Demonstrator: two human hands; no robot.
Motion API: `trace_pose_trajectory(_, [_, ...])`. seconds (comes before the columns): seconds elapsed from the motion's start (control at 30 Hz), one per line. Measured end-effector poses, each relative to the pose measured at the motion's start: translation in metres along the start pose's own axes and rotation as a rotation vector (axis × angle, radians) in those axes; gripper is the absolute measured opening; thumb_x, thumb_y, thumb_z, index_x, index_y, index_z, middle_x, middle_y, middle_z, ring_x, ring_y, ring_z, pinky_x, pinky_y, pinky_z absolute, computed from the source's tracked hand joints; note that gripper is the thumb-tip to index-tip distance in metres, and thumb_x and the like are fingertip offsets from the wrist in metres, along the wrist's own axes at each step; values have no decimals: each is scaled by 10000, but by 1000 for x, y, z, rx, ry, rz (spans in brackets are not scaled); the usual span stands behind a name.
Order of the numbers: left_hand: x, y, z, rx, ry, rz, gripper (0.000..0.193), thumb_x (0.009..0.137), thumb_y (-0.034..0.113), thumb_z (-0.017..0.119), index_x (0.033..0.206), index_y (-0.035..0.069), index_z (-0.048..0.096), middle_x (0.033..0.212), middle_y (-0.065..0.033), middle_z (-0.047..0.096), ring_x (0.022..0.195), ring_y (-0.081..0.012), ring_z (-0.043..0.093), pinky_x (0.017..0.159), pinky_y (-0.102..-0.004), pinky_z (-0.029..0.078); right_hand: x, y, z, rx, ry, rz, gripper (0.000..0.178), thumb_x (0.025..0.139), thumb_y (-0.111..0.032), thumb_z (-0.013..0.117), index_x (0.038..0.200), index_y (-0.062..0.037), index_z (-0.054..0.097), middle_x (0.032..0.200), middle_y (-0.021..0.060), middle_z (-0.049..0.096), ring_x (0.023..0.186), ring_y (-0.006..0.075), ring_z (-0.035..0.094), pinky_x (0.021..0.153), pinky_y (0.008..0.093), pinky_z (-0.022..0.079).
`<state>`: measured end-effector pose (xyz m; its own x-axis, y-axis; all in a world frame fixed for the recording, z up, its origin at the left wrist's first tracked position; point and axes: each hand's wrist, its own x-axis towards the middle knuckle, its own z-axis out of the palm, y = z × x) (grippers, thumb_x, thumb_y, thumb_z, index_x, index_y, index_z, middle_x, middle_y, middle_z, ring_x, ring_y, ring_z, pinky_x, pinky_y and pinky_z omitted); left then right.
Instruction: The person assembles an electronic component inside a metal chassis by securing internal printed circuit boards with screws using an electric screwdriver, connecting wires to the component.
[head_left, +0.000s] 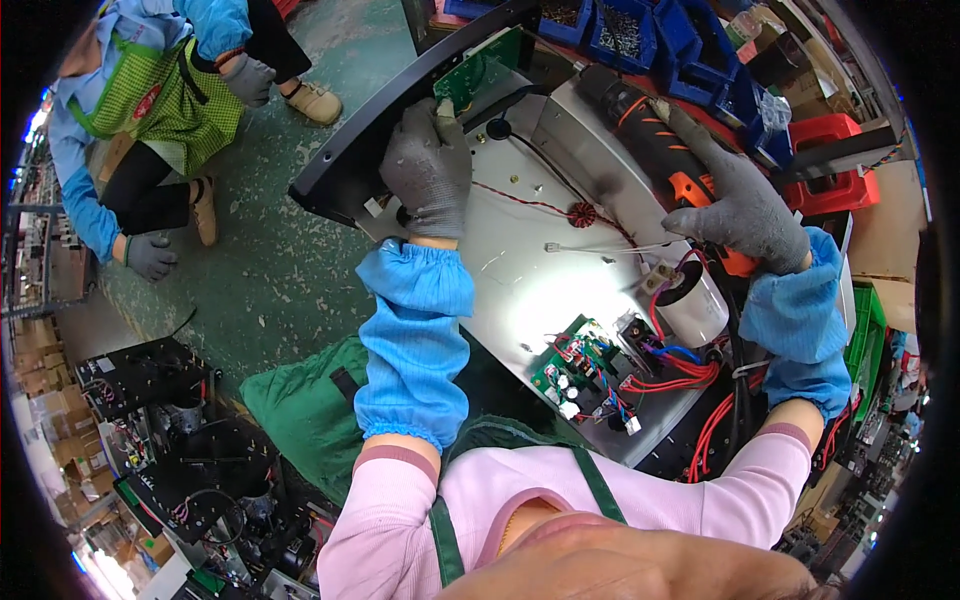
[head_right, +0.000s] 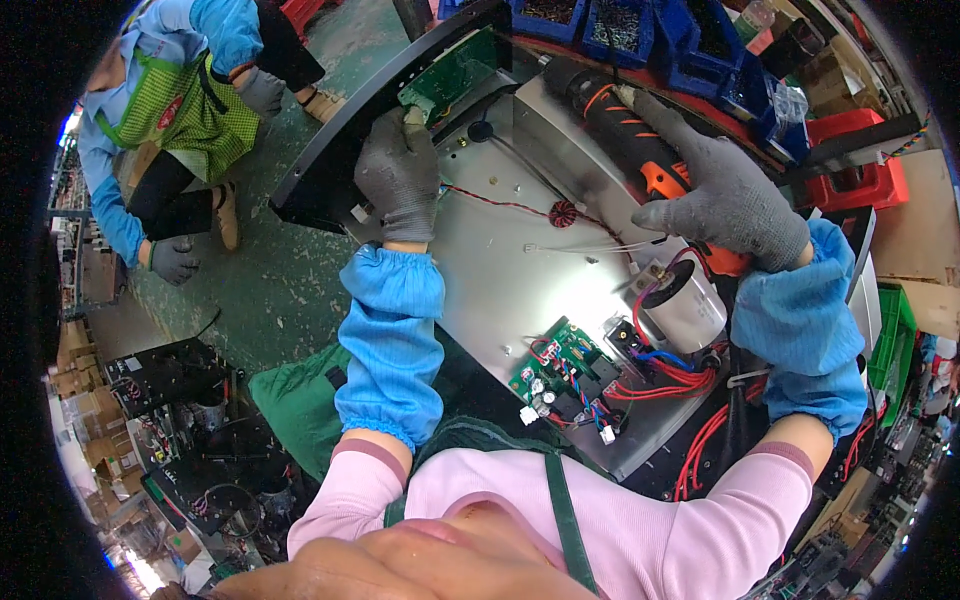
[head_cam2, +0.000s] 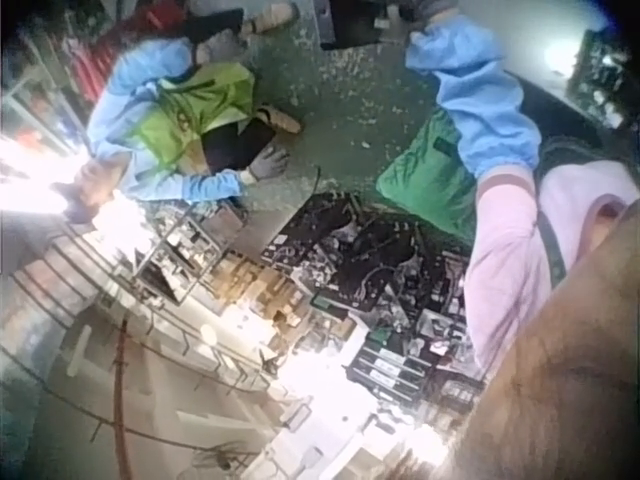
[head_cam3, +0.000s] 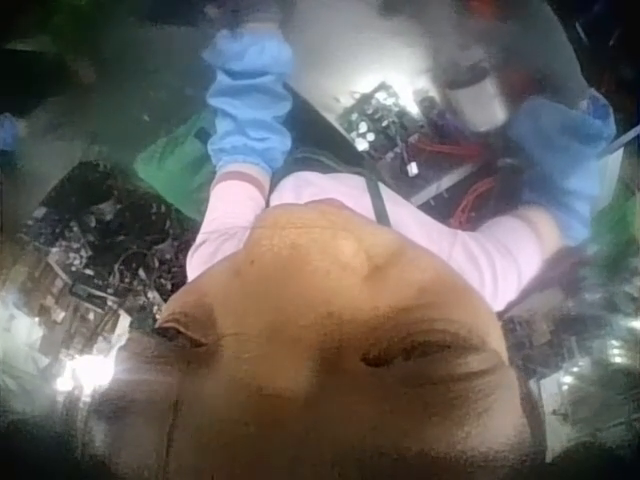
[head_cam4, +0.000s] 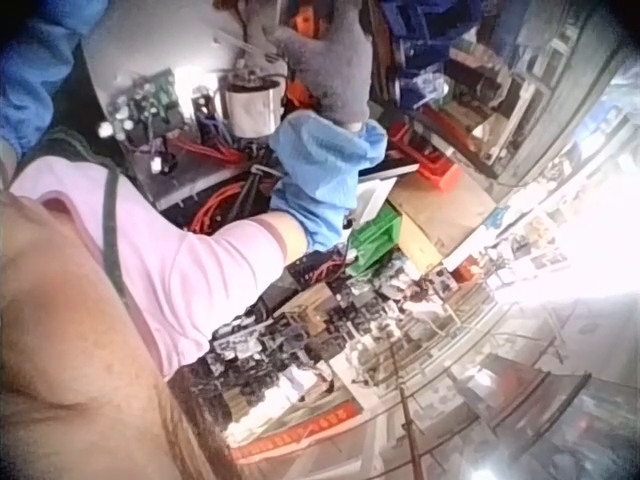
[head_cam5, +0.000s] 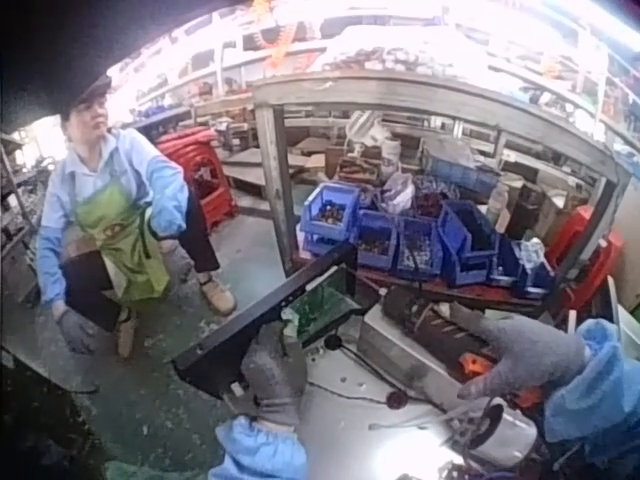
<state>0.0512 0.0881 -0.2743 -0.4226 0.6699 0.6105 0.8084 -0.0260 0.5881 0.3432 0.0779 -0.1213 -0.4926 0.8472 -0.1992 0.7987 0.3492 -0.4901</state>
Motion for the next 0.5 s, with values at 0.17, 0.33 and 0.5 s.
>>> trace_pose_trajectory(0.17, [1, 2, 1, -2, 51, 24, 161, 859, 223, 598, 914, 75, 630, 752, -143, 634, 682, -339, 630, 577, -423, 503, 0, 2, 2, 18, 20, -38, 1019, 619, -236, 791, 1481, -160, 251, 965, 192, 643, 806, 248, 628, 801, 351, 492])
trace_pose_trajectory(0.33, [1, 1, 1, 38, 50, 24, 168, 856, 231, 602, 909, 76, 641, 775, -135, 647, 690, -329, 634, 577, -412, 502, 2, -2, 0, -40, 18, -46, 1010, 623, -223, 785, 1482, -184, 254, 975, 195, 637, 816, 266, 629, 796, 348, 498])
trace_pose_trajectory(0.5, [1, 7, -5, 33, 34, -40, 171, 855, 241, 603, 903, 83, 647, 782, -129, 654, 692, -326, 638, 580, -411, 501, 3, -14, -3, 19, -41, 70, 983, 642, -180, 766, 1482, -246, 260, 990, 174, 622, 823, 251, 625, 801, 330, 503])
